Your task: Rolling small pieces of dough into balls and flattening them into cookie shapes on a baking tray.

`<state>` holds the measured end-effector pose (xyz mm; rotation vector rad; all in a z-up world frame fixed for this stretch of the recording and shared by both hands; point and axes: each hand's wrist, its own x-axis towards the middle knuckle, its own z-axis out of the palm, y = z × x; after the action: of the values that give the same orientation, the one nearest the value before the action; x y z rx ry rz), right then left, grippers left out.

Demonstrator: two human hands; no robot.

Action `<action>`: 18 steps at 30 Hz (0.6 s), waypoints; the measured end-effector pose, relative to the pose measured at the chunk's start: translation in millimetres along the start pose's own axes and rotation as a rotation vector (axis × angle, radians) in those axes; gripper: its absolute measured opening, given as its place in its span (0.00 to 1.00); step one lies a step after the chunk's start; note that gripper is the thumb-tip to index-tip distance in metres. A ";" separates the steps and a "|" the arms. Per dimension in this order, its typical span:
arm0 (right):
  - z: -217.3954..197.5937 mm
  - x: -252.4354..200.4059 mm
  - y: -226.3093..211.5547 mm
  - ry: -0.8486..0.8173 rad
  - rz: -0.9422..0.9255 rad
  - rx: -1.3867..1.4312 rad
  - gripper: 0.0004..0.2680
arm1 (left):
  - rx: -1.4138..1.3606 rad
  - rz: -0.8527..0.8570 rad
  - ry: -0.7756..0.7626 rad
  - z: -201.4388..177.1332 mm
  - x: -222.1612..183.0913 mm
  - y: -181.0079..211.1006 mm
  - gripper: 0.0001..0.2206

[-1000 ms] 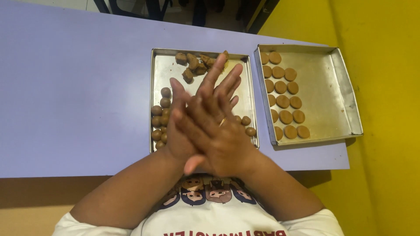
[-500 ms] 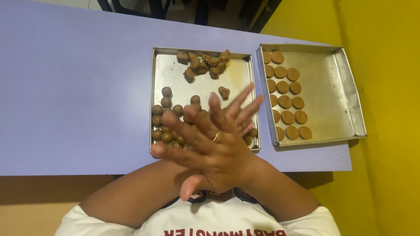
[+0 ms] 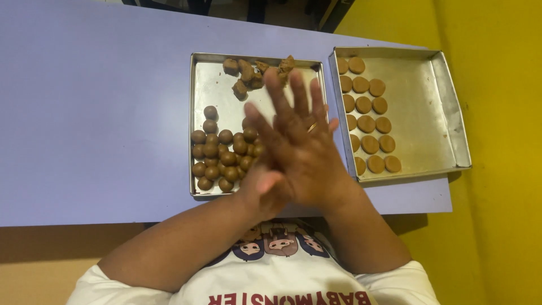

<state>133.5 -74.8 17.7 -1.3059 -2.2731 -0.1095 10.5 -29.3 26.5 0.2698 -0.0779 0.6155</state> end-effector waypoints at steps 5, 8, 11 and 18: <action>14.6 -7.3 -12.4 -0.045 -0.089 -0.048 0.33 | -0.411 0.063 -0.146 -16.3 15.2 11.8 0.41; 12.4 -5.3 -27.2 0.004 -0.220 -0.032 0.30 | 0.407 -0.062 -0.216 -41.2 10.1 -21.6 0.47; 6.3 -6.0 -9.1 -0.042 -0.066 -0.076 0.32 | -0.478 1.293 -0.222 9.1 69.6 -101.1 0.40; 9.6 -3.0 -16.8 -0.050 -0.075 0.022 0.33 | 0.352 0.219 -0.223 -33.5 9.9 -7.9 0.42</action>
<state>117.1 -83.1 11.0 -1.2250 -2.3599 -0.0782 22.9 -20.8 -6.0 0.6775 -0.2161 0.8153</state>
